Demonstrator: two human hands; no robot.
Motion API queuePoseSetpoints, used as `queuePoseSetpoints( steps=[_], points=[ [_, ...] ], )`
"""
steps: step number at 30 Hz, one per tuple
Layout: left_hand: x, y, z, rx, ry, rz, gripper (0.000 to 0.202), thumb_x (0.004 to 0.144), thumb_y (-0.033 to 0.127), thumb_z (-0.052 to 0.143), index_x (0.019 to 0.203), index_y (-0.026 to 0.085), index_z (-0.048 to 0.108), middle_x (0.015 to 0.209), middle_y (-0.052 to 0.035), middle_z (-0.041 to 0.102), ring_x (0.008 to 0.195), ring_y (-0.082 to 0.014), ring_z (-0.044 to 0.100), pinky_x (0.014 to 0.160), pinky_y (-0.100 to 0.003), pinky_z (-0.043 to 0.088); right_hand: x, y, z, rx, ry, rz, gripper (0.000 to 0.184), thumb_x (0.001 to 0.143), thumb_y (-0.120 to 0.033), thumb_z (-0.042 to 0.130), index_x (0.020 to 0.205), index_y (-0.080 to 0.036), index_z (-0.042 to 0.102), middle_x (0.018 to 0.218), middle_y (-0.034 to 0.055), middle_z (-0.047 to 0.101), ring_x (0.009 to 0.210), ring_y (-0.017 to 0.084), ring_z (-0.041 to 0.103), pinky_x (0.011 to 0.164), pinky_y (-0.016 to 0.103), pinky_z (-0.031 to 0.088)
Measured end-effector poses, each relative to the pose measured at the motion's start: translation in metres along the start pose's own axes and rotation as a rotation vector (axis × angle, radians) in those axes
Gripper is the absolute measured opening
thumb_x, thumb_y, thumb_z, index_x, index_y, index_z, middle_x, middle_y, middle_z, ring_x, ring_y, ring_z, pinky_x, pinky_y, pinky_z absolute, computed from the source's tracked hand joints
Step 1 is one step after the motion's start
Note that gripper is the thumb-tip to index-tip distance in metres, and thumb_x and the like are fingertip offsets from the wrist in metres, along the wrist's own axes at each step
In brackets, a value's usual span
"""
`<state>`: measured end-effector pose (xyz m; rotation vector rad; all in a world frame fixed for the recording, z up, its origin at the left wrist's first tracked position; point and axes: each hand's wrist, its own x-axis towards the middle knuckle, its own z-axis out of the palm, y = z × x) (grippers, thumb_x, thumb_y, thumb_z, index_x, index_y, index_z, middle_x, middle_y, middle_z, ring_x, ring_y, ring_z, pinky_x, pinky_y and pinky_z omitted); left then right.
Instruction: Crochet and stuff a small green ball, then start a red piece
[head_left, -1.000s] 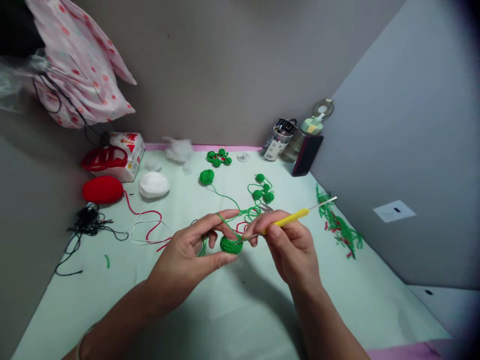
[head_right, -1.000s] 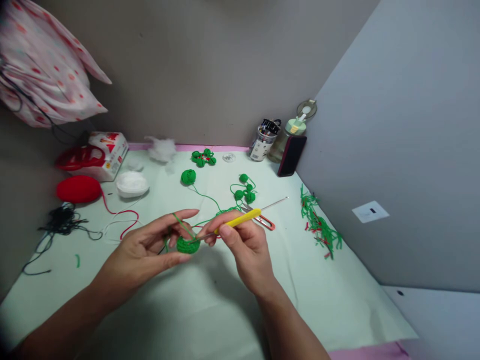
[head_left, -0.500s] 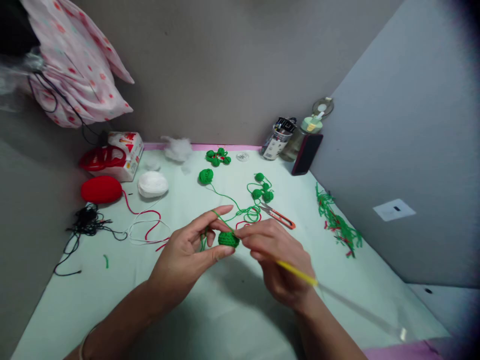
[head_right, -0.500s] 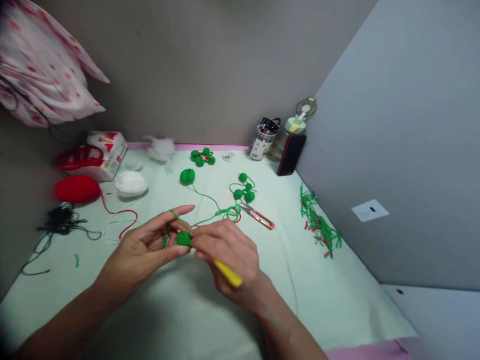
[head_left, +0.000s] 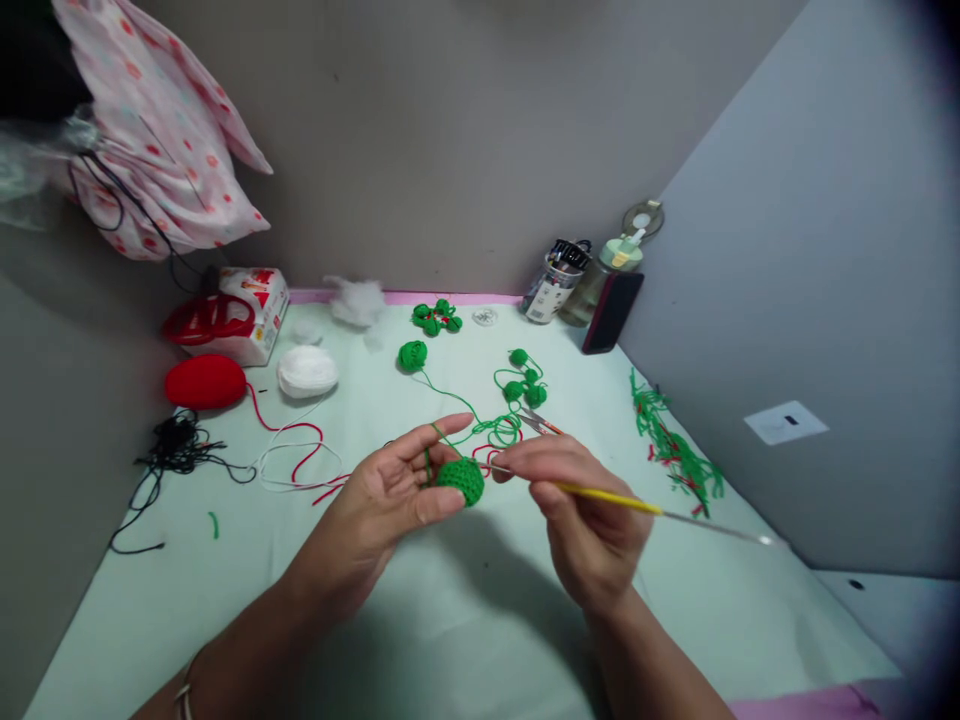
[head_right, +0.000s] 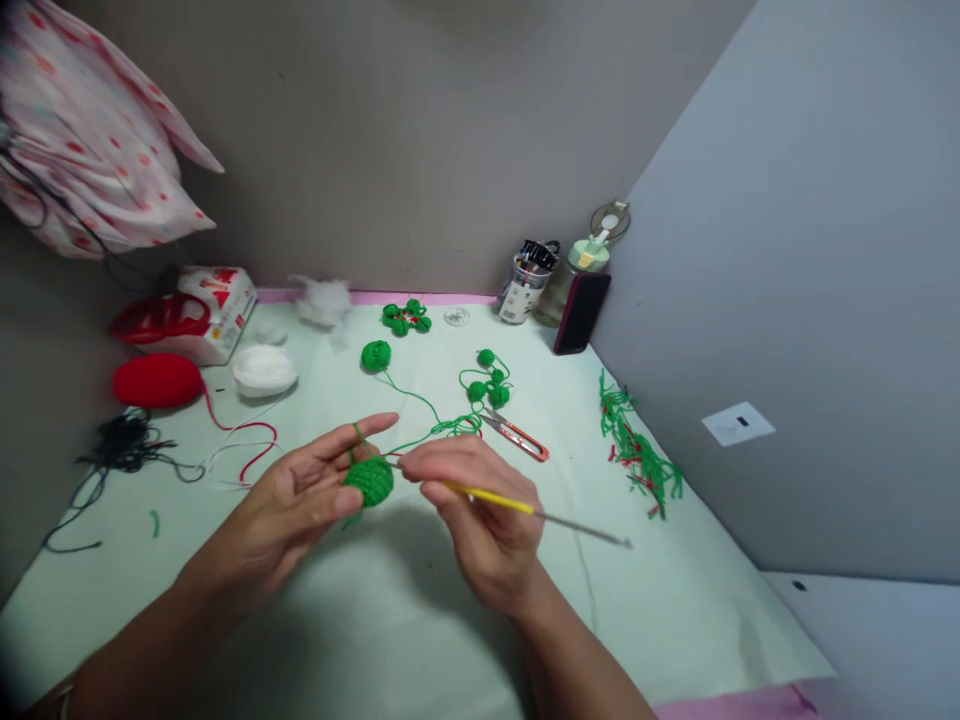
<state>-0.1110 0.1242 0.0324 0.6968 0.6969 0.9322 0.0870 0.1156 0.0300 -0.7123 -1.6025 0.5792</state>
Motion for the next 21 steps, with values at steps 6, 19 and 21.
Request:
queuePoseSetpoints(
  steps=[6,19,21],
  points=[
    [0.000,0.005,-0.005,0.135,-0.085,0.054,0.046,0.077,0.030,0.091,0.122,0.034,0.081,0.093,-0.0008,0.067,0.087,-0.0133,0.060,0.083,-0.024,0.050,0.009,0.002,-0.007,0.355,0.073,0.311,0.015,0.100,-0.025,0.066,0.100,-0.022,0.081,0.083,0.0034,0.074,0.066,0.015,0.069,0.061,0.030,0.059],
    [0.002,-0.014,0.003,-0.065,-0.021,-0.005,0.056,0.078,0.030,0.091,0.131,0.033,0.075,0.111,-0.0030,0.074,0.110,-0.0193,0.065,0.101,-0.030,0.049,-0.010,0.004,0.014,-0.234,0.011,-0.096,0.039,0.098,-0.005,0.063,0.126,-0.029,0.075,0.105,0.0060,0.075,0.094,0.019,0.070,0.077,0.034,0.059],
    [0.002,-0.008,0.001,-0.064,-0.035,-0.003,0.056,0.078,0.031,0.090,0.132,0.031,0.075,0.111,-0.0043,0.074,0.110,-0.0198,0.065,0.102,-0.030,0.047,-0.005,0.004,0.010,-0.069,0.034,0.004,0.033,0.099,-0.008,0.062,0.120,-0.029,0.078,0.100,0.0047,0.076,0.090,0.018,0.070,0.076,0.034,0.059]
  ],
)
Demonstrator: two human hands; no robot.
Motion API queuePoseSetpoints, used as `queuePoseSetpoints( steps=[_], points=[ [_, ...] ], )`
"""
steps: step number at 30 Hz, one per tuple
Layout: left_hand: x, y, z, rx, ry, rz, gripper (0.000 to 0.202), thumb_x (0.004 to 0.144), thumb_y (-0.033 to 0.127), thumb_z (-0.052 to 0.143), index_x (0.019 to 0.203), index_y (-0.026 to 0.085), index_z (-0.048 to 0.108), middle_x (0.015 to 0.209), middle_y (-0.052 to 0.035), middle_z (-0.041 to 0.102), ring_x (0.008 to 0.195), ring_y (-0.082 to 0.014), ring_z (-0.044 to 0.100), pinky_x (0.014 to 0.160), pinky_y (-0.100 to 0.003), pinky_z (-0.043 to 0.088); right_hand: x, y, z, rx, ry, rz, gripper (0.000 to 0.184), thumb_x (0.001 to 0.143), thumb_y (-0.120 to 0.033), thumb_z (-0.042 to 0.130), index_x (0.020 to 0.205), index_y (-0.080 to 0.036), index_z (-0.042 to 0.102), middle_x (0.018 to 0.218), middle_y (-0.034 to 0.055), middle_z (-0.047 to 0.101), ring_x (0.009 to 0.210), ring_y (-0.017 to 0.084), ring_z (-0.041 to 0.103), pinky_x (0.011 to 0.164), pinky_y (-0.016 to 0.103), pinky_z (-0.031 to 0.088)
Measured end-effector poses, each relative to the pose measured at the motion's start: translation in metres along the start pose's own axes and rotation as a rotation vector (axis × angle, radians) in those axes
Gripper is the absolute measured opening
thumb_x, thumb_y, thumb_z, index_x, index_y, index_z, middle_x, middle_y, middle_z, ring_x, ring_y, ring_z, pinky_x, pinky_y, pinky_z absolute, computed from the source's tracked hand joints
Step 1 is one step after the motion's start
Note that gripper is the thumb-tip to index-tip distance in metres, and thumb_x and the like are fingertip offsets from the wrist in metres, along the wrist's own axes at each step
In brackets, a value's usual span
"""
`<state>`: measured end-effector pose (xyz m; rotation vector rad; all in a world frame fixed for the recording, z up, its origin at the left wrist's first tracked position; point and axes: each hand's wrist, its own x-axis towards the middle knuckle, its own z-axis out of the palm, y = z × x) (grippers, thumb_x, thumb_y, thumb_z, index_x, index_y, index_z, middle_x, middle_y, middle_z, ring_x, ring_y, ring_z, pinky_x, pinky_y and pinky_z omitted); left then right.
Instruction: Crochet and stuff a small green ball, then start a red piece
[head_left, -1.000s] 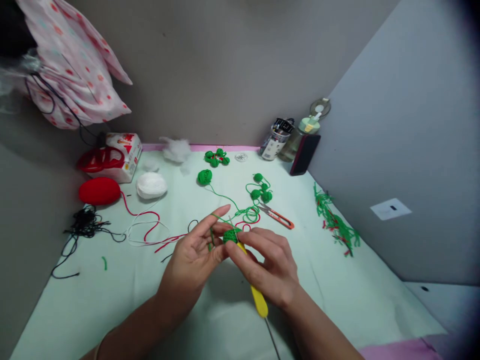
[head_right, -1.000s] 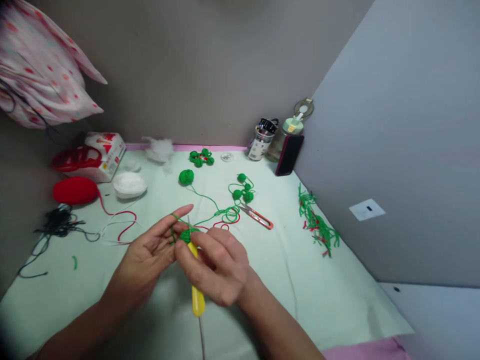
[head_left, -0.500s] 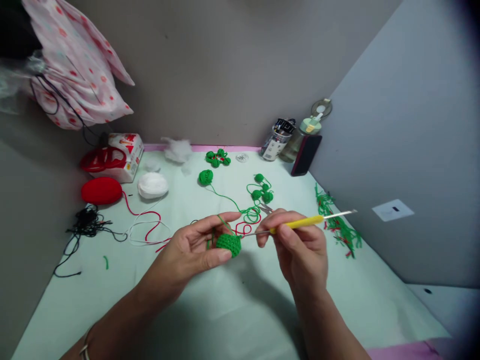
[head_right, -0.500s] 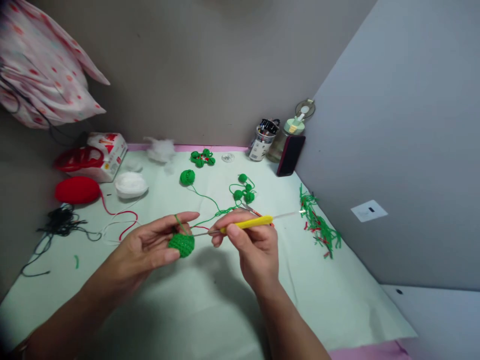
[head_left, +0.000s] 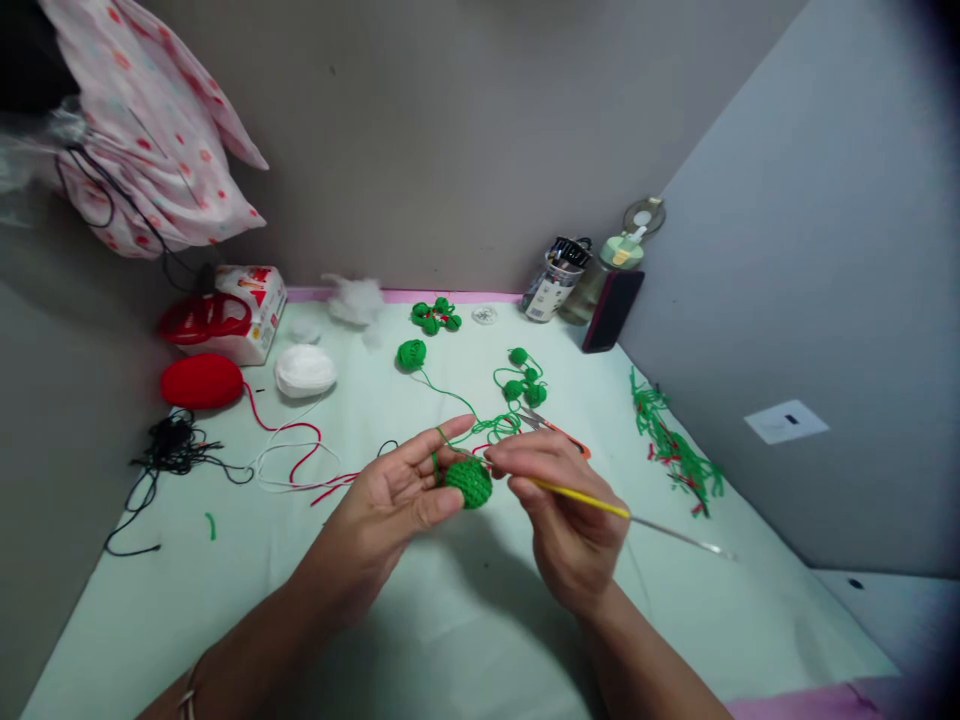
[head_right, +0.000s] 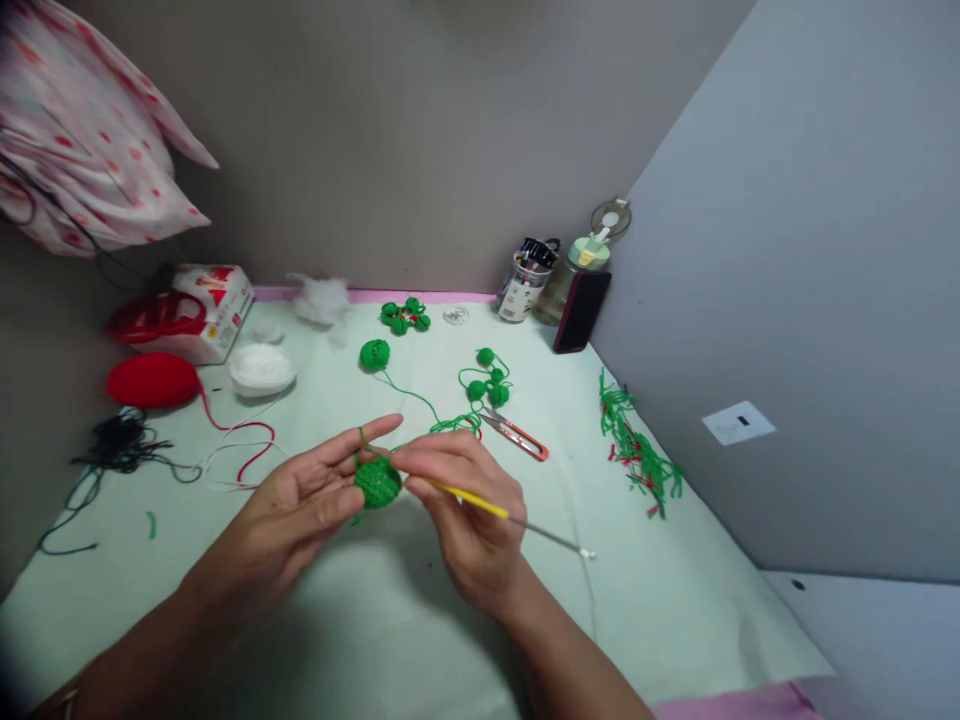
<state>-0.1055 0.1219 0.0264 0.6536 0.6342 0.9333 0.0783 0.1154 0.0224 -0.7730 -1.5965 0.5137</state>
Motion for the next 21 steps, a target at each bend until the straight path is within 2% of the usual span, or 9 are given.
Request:
queuePoseSetpoints(
  steps=[6,10,13,15,17,19,21],
  points=[
    [-0.002,0.012,-0.008,0.072,-0.043,0.002,0.048,0.083,0.032,0.085,0.130,0.028,0.077,0.109,-0.0051,0.073,0.106,-0.0182,0.062,0.099,-0.026,0.046,0.012,0.004,-0.012,0.365,0.083,0.278,0.016,0.099,-0.022,0.067,0.102,-0.024,0.082,0.086,0.0039,0.073,0.072,0.016,0.066,0.064,0.031,0.055],
    [-0.002,0.010,-0.007,0.135,-0.077,0.032,0.044,0.084,0.033,0.085,0.127,0.033,0.078,0.103,-0.0014,0.072,0.099,-0.0152,0.063,0.095,-0.025,0.047,0.016,0.003,-0.013,0.537,0.047,0.422,0.014,0.097,-0.030,0.070,0.093,-0.023,0.082,0.079,0.0025,0.070,0.062,0.013,0.062,0.057,0.027,0.054],
    [-0.002,0.006,-0.003,0.198,-0.061,0.058,0.048,0.082,0.029,0.088,0.128,0.038,0.077,0.103,0.0009,0.075,0.105,-0.0169,0.065,0.101,-0.029,0.048,0.013,0.001,-0.008,0.397,-0.039,0.320,0.014,0.099,-0.029,0.069,0.099,-0.026,0.082,0.085,0.0042,0.075,0.073,0.017,0.067,0.065,0.032,0.057],
    [-0.003,0.004,0.000,0.247,-0.022,0.069,0.052,0.081,0.029,0.089,0.130,0.037,0.075,0.109,0.0003,0.077,0.114,-0.0199,0.065,0.108,-0.034,0.046,0.010,0.000,-0.005,0.210,-0.092,0.184,0.017,0.099,-0.022,0.068,0.106,-0.028,0.082,0.095,0.0057,0.079,0.089,0.020,0.071,0.078,0.036,0.058],
    [-0.003,0.004,0.003,0.294,0.011,0.067,0.056,0.079,0.031,0.090,0.133,0.035,0.074,0.110,-0.0010,0.077,0.116,-0.0221,0.066,0.110,-0.037,0.046,0.007,0.000,-0.004,0.119,-0.114,0.117,0.021,0.100,-0.018,0.066,0.110,-0.029,0.081,0.098,0.0052,0.081,0.096,0.022,0.073,0.085,0.039,0.057],
    [-0.004,0.005,0.004,0.315,0.017,0.059,0.061,0.078,0.032,0.090,0.136,0.034,0.071,0.110,-0.0022,0.077,0.114,-0.0239,0.068,0.110,-0.040,0.048,0.006,0.002,-0.003,0.179,-0.088,0.159,0.018,0.100,-0.021,0.067,0.108,-0.029,0.081,0.096,0.0040,0.081,0.092,0.021,0.073,0.080,0.037,0.058],
    [-0.005,0.006,0.005,0.320,0.025,0.064,0.061,0.078,0.031,0.090,0.136,0.034,0.071,0.109,-0.0027,0.075,0.114,-0.0251,0.069,0.110,-0.042,0.049,0.006,0.005,-0.003,0.301,-0.044,0.263,0.014,0.100,-0.027,0.067,0.104,-0.028,0.081,0.094,0.0035,0.080,0.084,0.018,0.072,0.072,0.033,0.059]
  ],
)
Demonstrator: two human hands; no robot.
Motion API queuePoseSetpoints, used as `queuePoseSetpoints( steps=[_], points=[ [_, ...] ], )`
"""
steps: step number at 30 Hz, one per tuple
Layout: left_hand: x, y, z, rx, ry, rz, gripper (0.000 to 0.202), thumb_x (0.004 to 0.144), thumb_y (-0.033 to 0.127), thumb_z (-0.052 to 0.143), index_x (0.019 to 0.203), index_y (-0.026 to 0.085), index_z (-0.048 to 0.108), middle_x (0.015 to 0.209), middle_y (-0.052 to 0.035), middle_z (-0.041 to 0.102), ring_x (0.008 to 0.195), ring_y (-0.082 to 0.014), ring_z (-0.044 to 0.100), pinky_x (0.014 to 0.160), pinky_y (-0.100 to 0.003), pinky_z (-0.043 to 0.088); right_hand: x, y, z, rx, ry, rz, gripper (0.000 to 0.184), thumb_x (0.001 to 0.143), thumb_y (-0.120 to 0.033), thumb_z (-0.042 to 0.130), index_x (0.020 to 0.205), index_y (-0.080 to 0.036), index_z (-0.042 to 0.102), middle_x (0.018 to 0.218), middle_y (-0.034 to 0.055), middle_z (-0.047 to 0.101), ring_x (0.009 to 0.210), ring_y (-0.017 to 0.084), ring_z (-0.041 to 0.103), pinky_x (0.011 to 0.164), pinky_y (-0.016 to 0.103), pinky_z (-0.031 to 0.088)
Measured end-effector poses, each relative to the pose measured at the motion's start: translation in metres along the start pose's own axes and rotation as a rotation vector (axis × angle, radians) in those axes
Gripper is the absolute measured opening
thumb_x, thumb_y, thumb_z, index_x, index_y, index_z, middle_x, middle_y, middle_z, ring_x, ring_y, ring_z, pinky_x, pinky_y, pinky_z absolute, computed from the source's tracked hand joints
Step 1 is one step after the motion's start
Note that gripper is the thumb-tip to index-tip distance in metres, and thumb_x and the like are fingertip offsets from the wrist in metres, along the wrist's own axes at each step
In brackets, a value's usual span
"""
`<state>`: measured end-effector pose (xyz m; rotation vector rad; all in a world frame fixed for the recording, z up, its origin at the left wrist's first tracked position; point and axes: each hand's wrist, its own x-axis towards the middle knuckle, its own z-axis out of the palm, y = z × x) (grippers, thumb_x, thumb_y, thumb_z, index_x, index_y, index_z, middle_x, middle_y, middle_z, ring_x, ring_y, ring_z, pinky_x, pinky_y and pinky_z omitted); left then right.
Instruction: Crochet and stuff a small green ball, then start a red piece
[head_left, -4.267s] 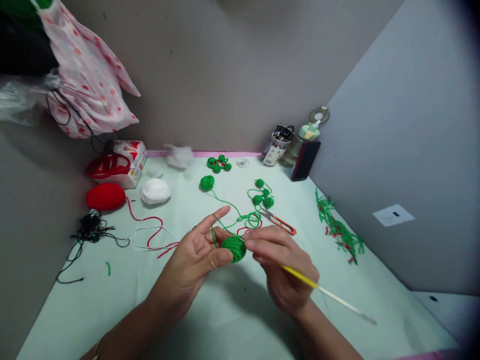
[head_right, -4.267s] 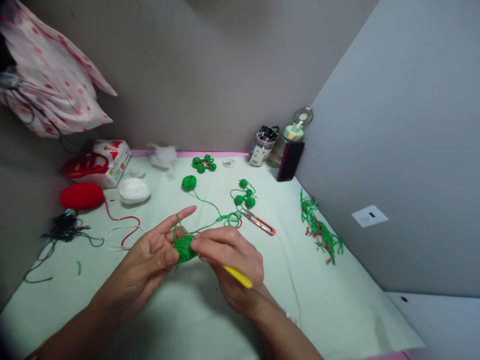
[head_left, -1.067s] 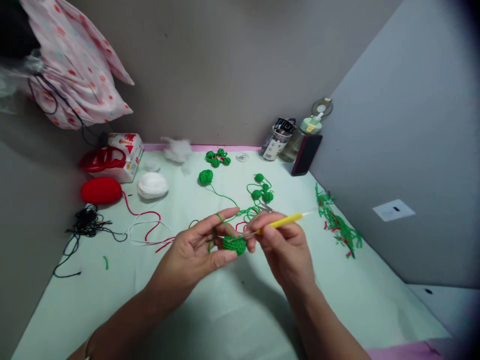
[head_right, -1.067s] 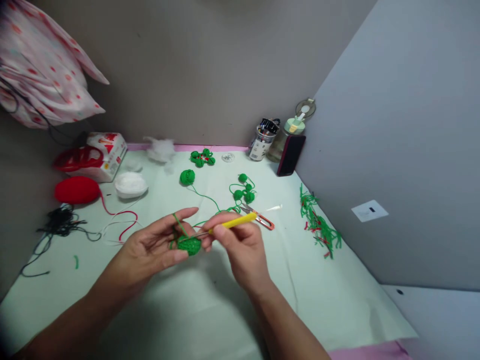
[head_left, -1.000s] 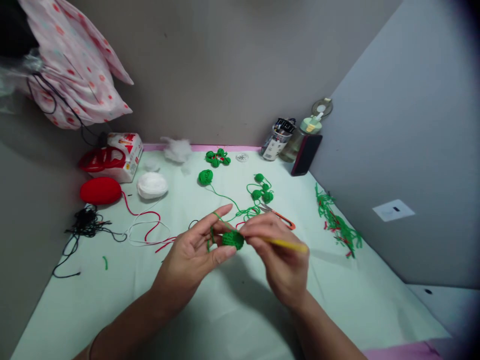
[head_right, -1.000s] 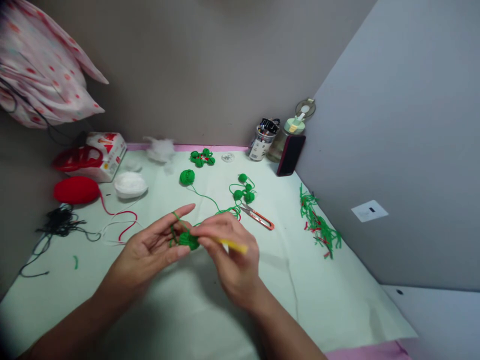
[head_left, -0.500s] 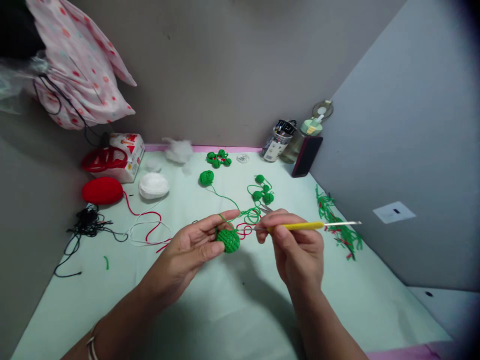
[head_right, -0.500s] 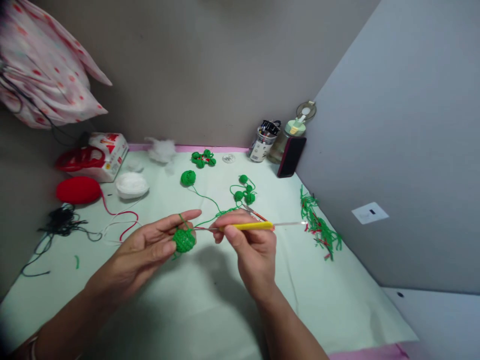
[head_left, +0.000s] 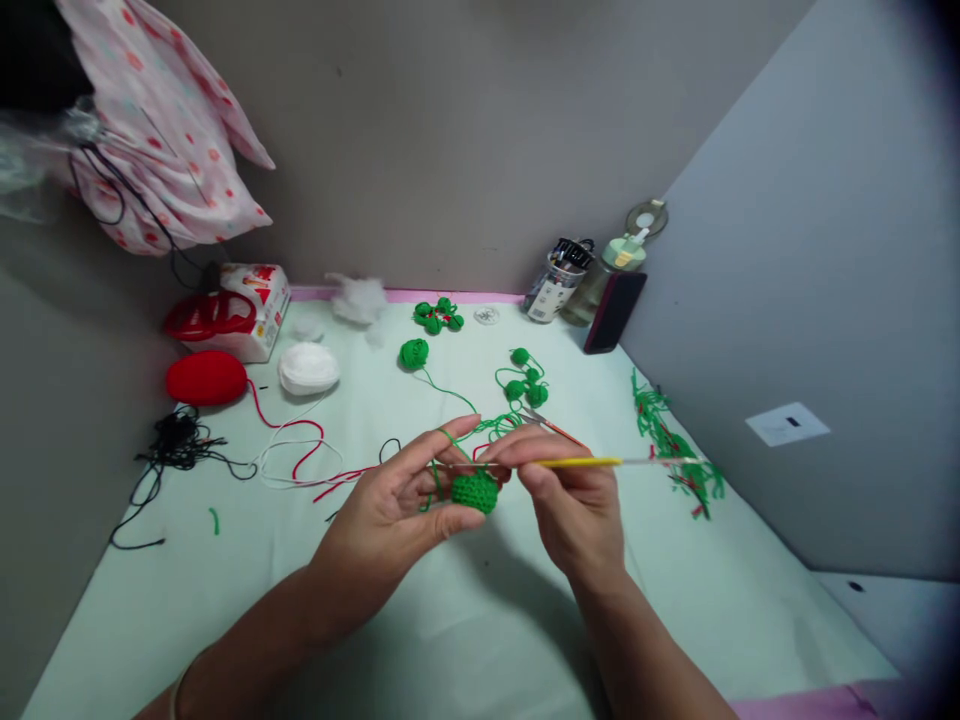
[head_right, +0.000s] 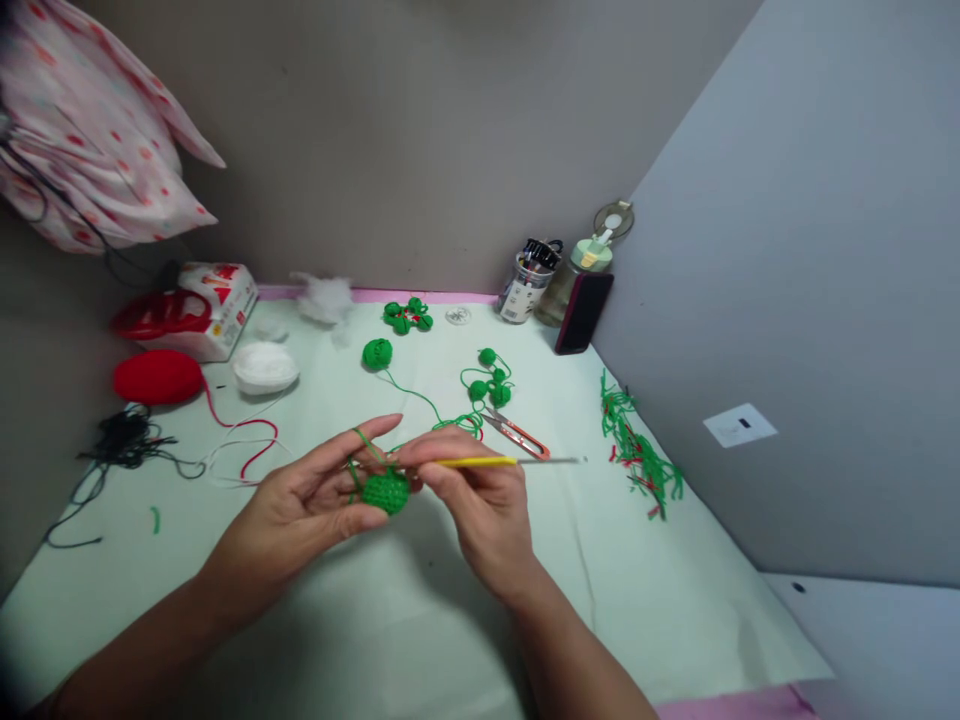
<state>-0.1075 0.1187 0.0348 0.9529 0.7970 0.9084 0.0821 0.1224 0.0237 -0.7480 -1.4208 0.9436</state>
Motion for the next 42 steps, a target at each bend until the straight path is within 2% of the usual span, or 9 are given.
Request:
queuePoseSetpoints(
  steps=[3,7,12,22,28,32,35,38,42],
  points=[
    [-0.001,0.002,0.000,0.045,0.045,0.032,0.057,0.077,0.023,0.089,0.131,0.034,0.074,0.102,-0.0011,0.071,0.119,-0.0263,0.068,0.115,-0.043,0.045,0.003,0.002,-0.001,0.164,0.013,0.121,0.014,0.100,-0.032,0.067,0.100,-0.025,0.079,0.088,0.0034,0.079,0.075,0.016,0.070,0.068,0.029,0.058],
    [-0.001,0.005,-0.001,0.146,0.058,0.079,0.050,0.075,0.016,0.087,0.121,0.033,0.079,0.105,-0.0009,0.069,0.124,-0.0263,0.064,0.118,-0.040,0.043,0.005,-0.001,0.000,0.223,-0.022,0.176,0.017,0.102,-0.034,0.064,0.097,-0.023,0.076,0.083,0.0037,0.079,0.076,0.016,0.071,0.070,0.027,0.058],
    [0.000,0.007,-0.003,0.216,0.054,0.120,0.048,0.074,0.015,0.087,0.118,0.034,0.081,0.096,0.0002,0.066,0.115,-0.0241,0.065,0.116,-0.039,0.043,0.002,-0.003,-0.005,0.151,-0.054,0.175,0.019,0.102,-0.037,0.064,0.097,-0.022,0.075,0.085,0.0045,0.078,0.078,0.018,0.071,0.073,0.032,0.059],
    [0.002,0.006,-0.005,0.361,0.052,0.168,0.038,0.075,0.015,0.083,0.110,0.030,0.084,0.092,-0.0019,0.067,0.096,-0.0231,0.064,0.106,-0.042,0.047,0.000,-0.006,-0.009,0.031,-0.130,0.099,0.019,0.104,-0.033,0.060,0.100,-0.021,0.075,0.090,0.0065,0.076,0.081,0.019,0.071,0.073,0.036,0.060],
    [0.003,0.007,-0.006,0.427,0.053,0.169,0.040,0.075,0.013,0.081,0.111,0.029,0.084,0.087,-0.0008,0.066,0.093,-0.0223,0.064,0.105,-0.041,0.048,0.003,-0.013,-0.014,-0.194,-0.252,-0.034,0.020,0.106,-0.026,0.054,0.106,-0.024,0.074,0.092,0.0043,0.077,0.087,0.020,0.072,0.081,0.039,0.059],
    [0.005,0.004,-0.006,0.482,0.061,0.156,0.037,0.076,0.014,0.079,0.109,0.029,0.084,0.088,-0.0014,0.067,0.095,-0.0235,0.065,0.103,-0.041,0.049,0.005,-0.015,-0.013,-0.322,-0.321,-0.122,0.019,0.105,-0.020,0.053,0.108,-0.023,0.072,0.090,0.0046,0.076,0.082,0.019,0.072,0.076,0.038,0.059],
    [0.008,0.001,-0.005,0.421,0.165,0.139,0.047,0.072,0.016,0.081,0.118,0.028,0.081,0.087,-0.0011,0.067,0.096,-0.0247,0.065,0.104,-0.044,0.049,0.002,-0.012,-0.006,-0.464,-0.290,-0.291,0.021,0.104,-0.016,0.053,0.114,-0.023,0.069,0.093,0.0072,0.079,0.084,0.021,0.074,0.075,0.038,0.061],
    [0.006,-0.002,-0.003,0.320,0.257,0.145,0.046,0.073,0.023,0.085,0.119,0.025,0.080,0.091,-0.0021,0.068,0.096,-0.0242,0.066,0.105,-0.043,0.049,-0.005,-0.007,0.001,-0.725,-0.255,-0.488,0.024,0.101,-0.014,0.056,0.119,-0.023,0.069,0.106,0.0118,0.081,0.094,0.023,0.077,0.077,0.039,0.064],
    [0.000,-0.009,0.001,0.202,0.248,0.158,0.055,0.084,0.035,0.083,0.137,0.029,0.071,0.103,-0.0035,0.070,0.103,-0.0227,0.066,0.103,-0.037,0.051,-0.011,-0.002,0.003,-0.931,-0.214,-0.605,0.038,0.094,-0.006,0.065,0.125,-0.028,0.071,0.114,0.0104,0.081,0.100,0.025,0.077,0.081,0.039,0.068]
  ],
)
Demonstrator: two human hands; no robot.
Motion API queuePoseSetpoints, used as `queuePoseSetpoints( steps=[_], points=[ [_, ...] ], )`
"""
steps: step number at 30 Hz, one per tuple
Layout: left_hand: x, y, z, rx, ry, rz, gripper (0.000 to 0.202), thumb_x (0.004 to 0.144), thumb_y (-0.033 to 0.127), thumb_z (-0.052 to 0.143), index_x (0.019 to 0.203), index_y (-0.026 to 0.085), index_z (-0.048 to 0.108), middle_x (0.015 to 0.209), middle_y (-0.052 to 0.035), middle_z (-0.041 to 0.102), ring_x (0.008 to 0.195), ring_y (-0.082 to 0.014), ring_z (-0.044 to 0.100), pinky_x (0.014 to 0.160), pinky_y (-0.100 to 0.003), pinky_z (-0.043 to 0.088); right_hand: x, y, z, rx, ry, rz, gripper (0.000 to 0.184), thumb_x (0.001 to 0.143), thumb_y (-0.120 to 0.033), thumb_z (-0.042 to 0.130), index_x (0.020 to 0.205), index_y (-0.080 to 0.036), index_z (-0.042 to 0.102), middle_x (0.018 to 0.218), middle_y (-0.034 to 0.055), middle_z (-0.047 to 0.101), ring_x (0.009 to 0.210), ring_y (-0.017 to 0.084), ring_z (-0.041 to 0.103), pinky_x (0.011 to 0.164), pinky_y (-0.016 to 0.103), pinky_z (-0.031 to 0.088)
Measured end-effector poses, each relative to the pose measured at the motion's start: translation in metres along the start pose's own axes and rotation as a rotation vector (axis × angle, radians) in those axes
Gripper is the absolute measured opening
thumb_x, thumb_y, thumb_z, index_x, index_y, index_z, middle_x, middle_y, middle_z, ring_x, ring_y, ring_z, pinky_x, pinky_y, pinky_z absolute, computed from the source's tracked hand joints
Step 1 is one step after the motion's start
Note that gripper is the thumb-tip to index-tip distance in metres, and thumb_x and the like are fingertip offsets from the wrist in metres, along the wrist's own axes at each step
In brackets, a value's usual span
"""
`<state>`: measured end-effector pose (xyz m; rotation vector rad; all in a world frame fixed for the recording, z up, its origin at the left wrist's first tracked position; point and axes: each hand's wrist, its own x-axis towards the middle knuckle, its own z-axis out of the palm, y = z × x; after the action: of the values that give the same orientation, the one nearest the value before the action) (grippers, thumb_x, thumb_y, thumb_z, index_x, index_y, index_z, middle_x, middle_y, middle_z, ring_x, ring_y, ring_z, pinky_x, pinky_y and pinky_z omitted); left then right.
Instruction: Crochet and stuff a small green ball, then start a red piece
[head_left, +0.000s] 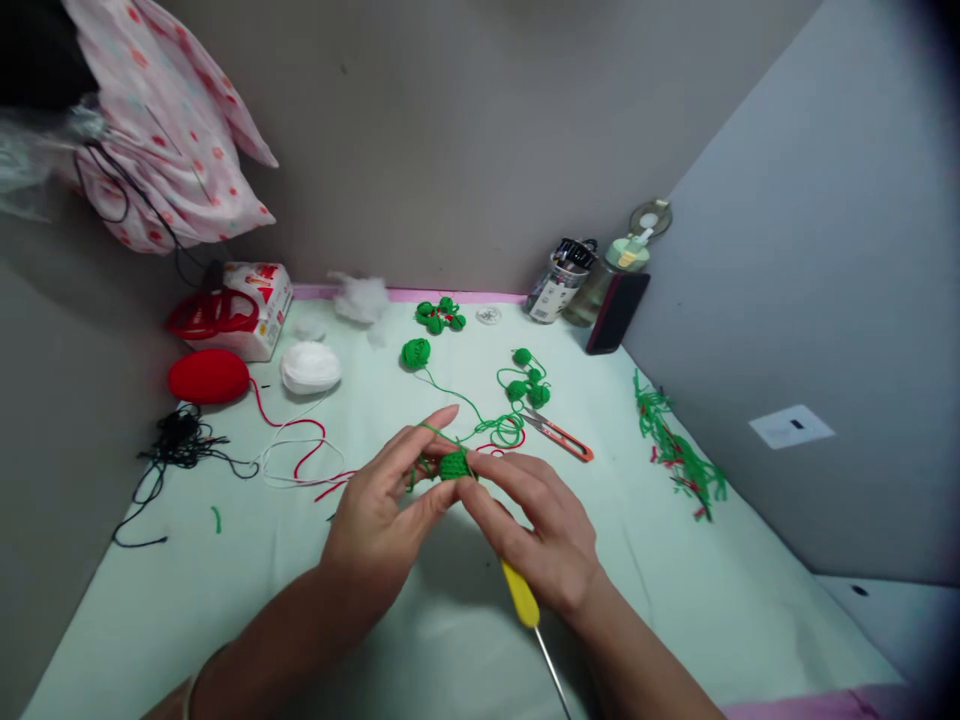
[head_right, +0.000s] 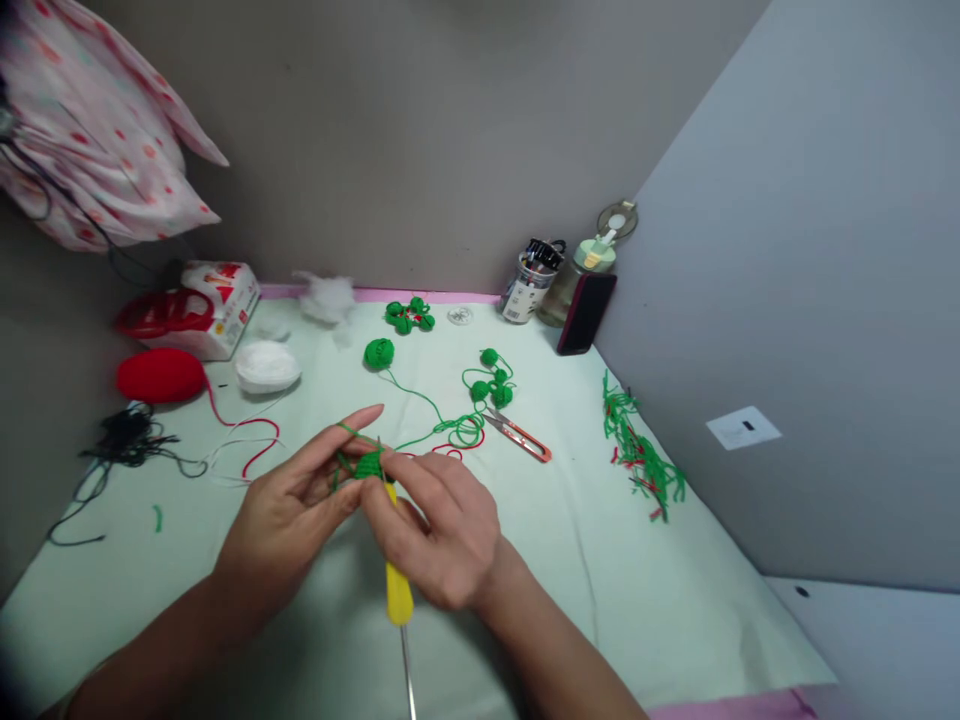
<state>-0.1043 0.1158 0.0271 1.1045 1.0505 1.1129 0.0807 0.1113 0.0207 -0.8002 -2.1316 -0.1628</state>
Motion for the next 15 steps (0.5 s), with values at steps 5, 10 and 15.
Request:
queuePoseSetpoints(
  steps=[5,10,15],
  points=[
    [-0.005,-0.003,0.003,-0.313,-0.112,-0.156,0.047,0.091,0.039,0.079,0.137,0.034,0.071,0.106,-0.0009,0.068,0.102,-0.0171,0.064,0.096,-0.028,0.051,-0.006,-0.005,-0.006,-0.084,0.057,-0.037,0.046,0.088,-0.004,0.074,0.128,-0.026,0.072,0.104,0.0085,0.080,0.095,0.024,0.077,0.079,0.035,0.070],
    [0.001,0.004,0.004,-0.588,-0.270,-0.337,0.058,0.078,0.034,0.090,0.133,0.027,0.072,0.105,-0.0023,0.070,0.107,-0.0186,0.063,0.100,-0.029,0.046,-0.005,-0.004,-0.004,0.148,0.163,0.068,0.048,0.098,-0.009,0.065,0.141,-0.029,0.065,0.110,0.0073,0.080,0.096,0.023,0.077,0.073,0.038,0.069],
    [0.003,0.008,0.000,-0.581,-0.323,-0.321,0.072,0.075,0.030,0.092,0.141,0.026,0.064,0.113,-0.0051,0.072,0.119,-0.0217,0.060,0.108,-0.033,0.042,0.002,0.002,0.003,0.598,0.274,0.262,0.032,0.103,-0.017,0.060,0.127,-0.032,0.075,0.107,0.0066,0.081,0.094,0.022,0.077,0.077,0.039,0.066]
  ],
)
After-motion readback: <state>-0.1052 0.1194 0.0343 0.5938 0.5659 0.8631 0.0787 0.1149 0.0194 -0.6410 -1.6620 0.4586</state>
